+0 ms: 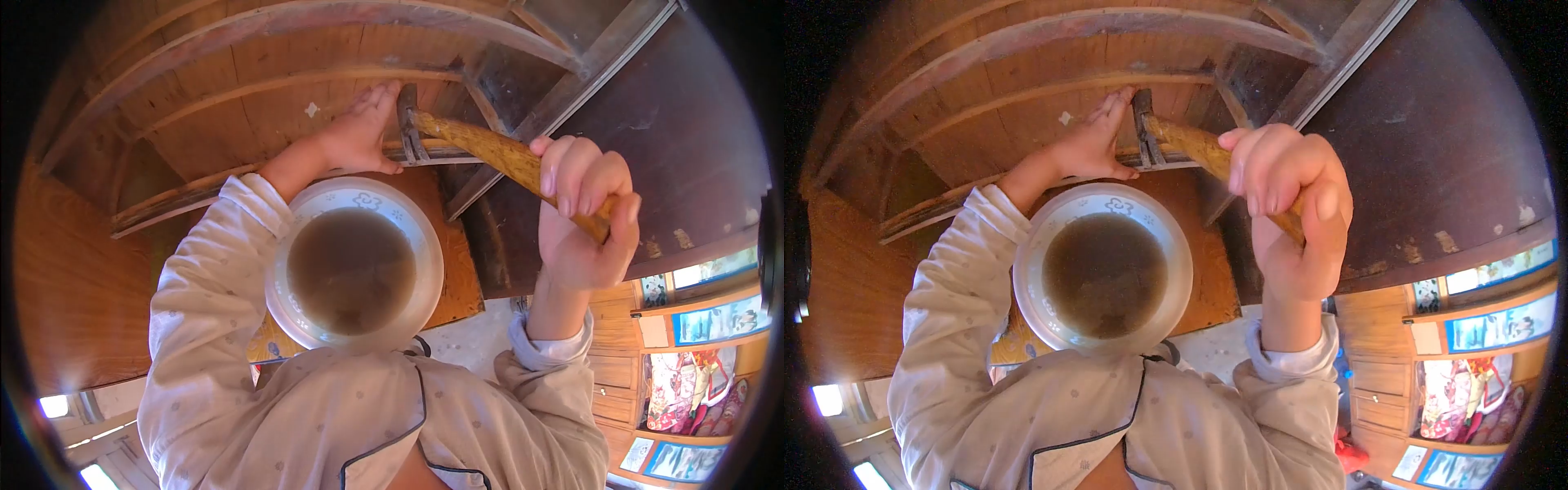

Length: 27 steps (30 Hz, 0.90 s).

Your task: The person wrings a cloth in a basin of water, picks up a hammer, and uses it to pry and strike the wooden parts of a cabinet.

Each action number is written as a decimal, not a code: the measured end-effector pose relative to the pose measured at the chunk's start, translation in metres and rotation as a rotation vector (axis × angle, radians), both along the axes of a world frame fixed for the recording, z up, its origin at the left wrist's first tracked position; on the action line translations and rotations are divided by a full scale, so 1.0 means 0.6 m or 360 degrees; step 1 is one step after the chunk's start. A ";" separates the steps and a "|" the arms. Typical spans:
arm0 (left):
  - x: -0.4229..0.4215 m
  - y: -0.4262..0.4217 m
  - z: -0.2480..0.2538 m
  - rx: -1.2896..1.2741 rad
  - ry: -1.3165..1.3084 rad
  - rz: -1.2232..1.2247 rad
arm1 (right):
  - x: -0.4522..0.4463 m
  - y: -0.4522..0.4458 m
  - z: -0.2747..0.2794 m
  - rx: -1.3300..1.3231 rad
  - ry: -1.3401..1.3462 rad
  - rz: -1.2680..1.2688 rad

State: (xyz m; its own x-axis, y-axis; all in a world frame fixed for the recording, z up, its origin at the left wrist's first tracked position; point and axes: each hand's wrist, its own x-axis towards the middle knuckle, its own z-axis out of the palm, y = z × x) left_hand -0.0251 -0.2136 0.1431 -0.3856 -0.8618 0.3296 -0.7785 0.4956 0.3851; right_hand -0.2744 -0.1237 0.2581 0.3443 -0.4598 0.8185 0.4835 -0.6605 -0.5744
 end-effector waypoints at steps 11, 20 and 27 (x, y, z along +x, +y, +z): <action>-0.003 0.011 0.007 -0.0234 0.0001 -0.0121 | -0.008 0.064 -0.055 0.0044 -0.0124 -0.0295; -0.004 0.013 0.006 -0.0096 -0.0100 0.0037 | 0.015 0.005 -0.004 -0.0082 -0.0108 -0.0058; 0.001 0.004 -0.005 -0.0107 -0.0158 0.0068 | 0.049 -0.063 0.039 -0.0101 -0.0225 0.0081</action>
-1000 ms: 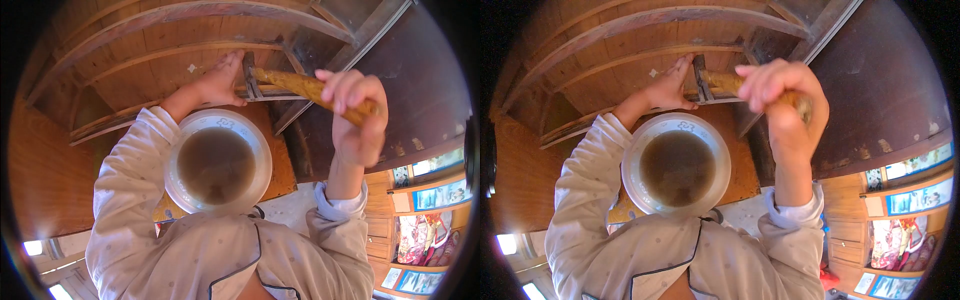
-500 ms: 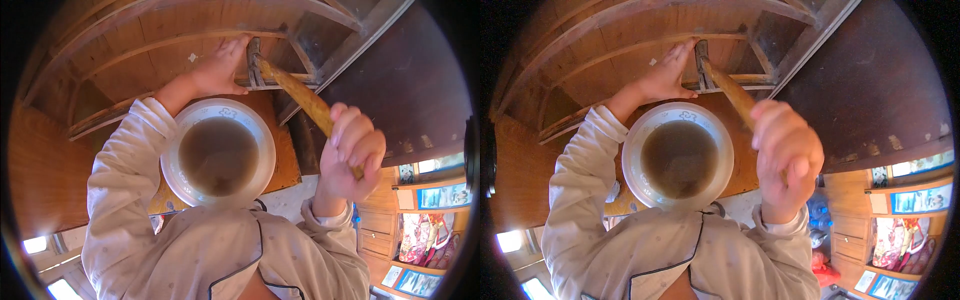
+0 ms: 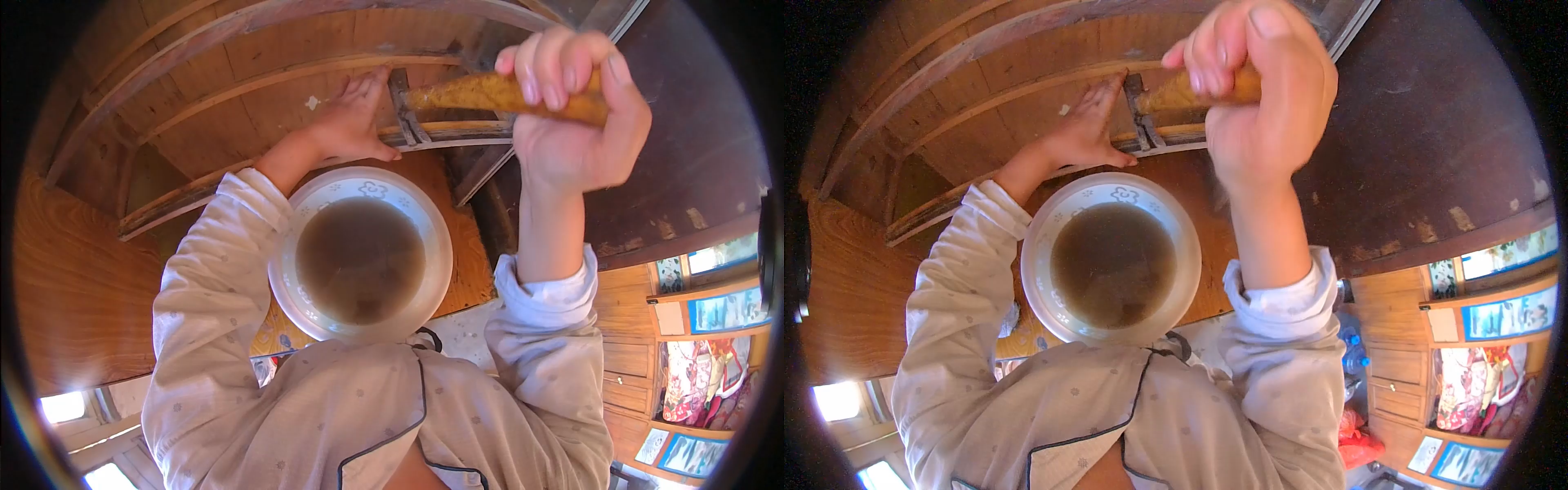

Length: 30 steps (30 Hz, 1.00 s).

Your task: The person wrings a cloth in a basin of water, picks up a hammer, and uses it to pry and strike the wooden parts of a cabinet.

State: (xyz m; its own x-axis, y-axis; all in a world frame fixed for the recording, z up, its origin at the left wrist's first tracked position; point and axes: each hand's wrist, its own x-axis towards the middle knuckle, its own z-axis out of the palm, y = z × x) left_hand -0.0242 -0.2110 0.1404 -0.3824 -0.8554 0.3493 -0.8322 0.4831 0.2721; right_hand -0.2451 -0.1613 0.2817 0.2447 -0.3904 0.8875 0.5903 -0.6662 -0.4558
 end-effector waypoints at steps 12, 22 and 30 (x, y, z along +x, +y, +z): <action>-0.006 -0.004 0.014 0.0144 0.0109 -0.0054 | 0.030 -0.049 -0.081 0.0208 0.0052 -0.0167; -0.006 -0.004 0.017 0.0234 0.0206 -0.0068 | 0.060 -0.093 -0.128 0.0309 0.0133 -0.0149; -0.002 -0.017 0.007 0.0115 0.0239 -0.0084 | 0.099 -0.153 -0.197 0.0704 0.0265 -0.0329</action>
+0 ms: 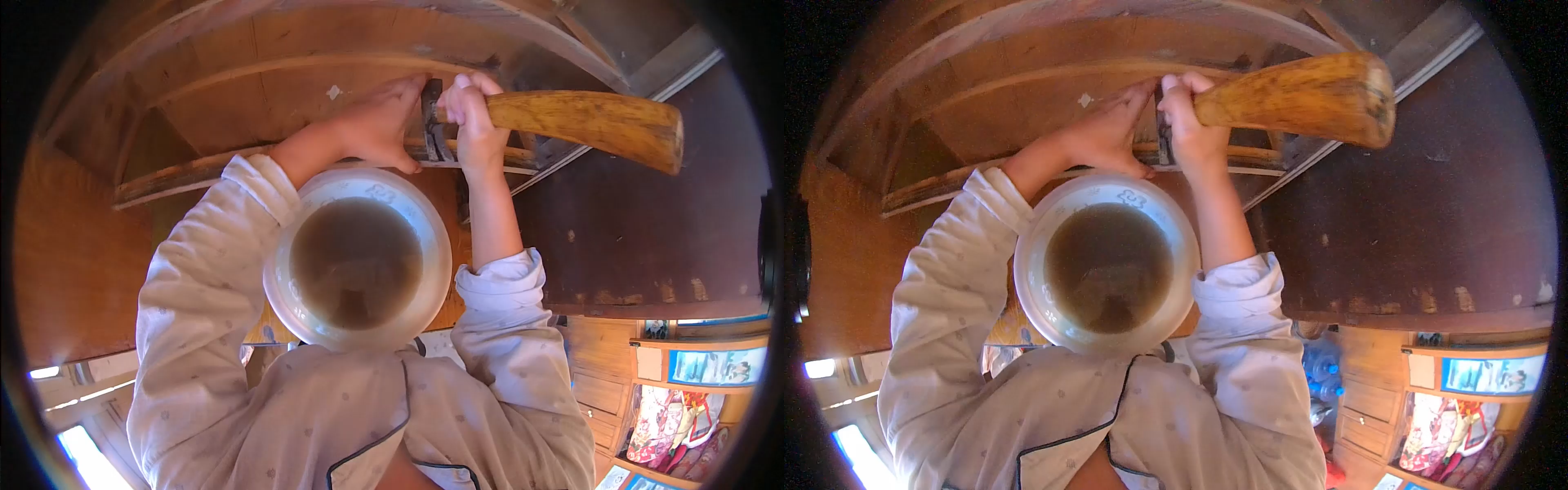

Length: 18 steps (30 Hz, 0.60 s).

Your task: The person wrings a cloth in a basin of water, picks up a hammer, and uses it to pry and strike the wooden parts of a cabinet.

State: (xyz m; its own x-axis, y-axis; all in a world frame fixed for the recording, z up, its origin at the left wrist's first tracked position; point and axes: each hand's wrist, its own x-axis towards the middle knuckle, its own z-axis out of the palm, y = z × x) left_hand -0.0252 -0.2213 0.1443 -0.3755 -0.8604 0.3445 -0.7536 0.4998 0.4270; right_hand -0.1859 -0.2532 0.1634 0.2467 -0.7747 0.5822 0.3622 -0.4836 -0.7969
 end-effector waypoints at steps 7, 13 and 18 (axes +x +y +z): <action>-0.001 0.008 -0.006 -0.0068 0.0023 0.0011 | 0.019 0.029 0.027 0.0171 -0.0033 -0.0200; 0.007 0.001 -0.014 -0.0118 0.0002 -0.0039 | 0.028 0.049 0.029 0.0273 -0.0242 -0.0256; 0.002 0.012 0.007 -0.0145 -0.0155 -0.0020 | 0.004 0.053 0.004 -0.0098 -0.0271 -0.0120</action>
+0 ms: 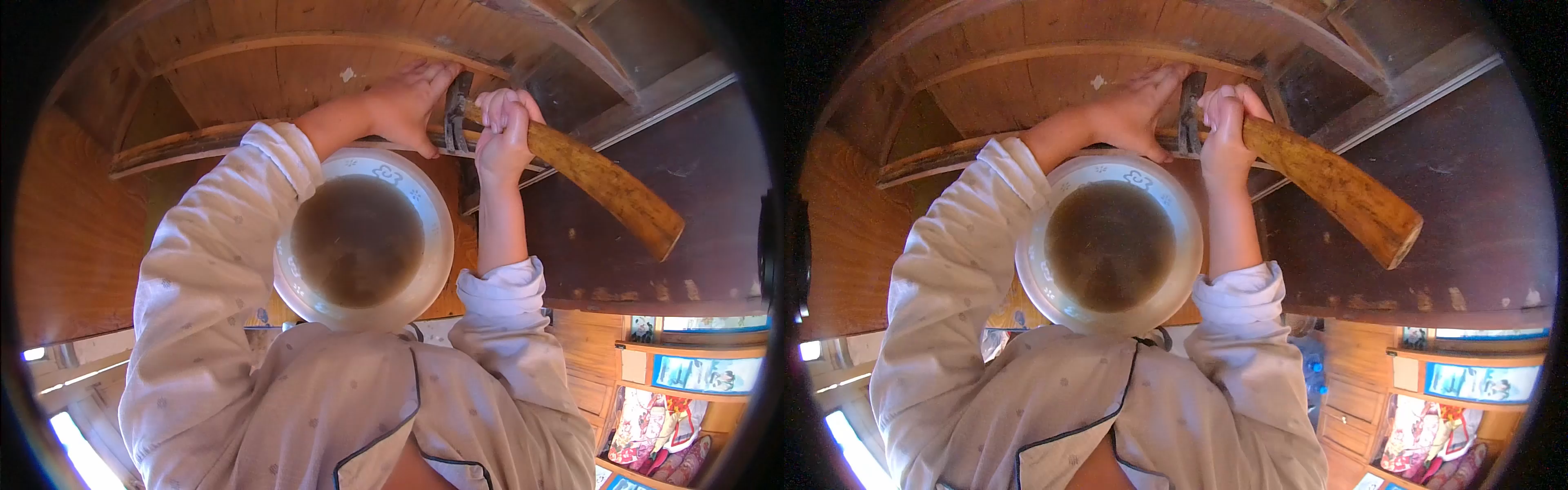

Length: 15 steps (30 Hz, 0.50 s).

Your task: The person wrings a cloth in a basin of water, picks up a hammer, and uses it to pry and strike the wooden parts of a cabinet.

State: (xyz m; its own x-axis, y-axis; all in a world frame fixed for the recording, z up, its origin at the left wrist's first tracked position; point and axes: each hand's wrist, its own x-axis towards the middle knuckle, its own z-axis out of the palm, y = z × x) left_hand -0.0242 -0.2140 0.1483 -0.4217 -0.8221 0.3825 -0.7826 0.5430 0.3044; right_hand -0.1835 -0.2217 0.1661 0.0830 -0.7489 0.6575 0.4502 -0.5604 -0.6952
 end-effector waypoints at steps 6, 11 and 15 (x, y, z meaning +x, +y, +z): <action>-0.004 0.014 -0.004 0.0044 0.0001 0.0092 | -0.004 0.012 -0.015 -0.0115 -0.0011 0.0056; 0.000 0.010 -0.008 0.0046 0.0028 0.0071 | -0.006 0.020 -0.012 -0.0135 -0.0007 0.0089; 0.000 0.015 0.003 0.0110 -0.0047 0.0098 | -0.003 0.023 -0.011 -0.0137 0.0028 -0.0011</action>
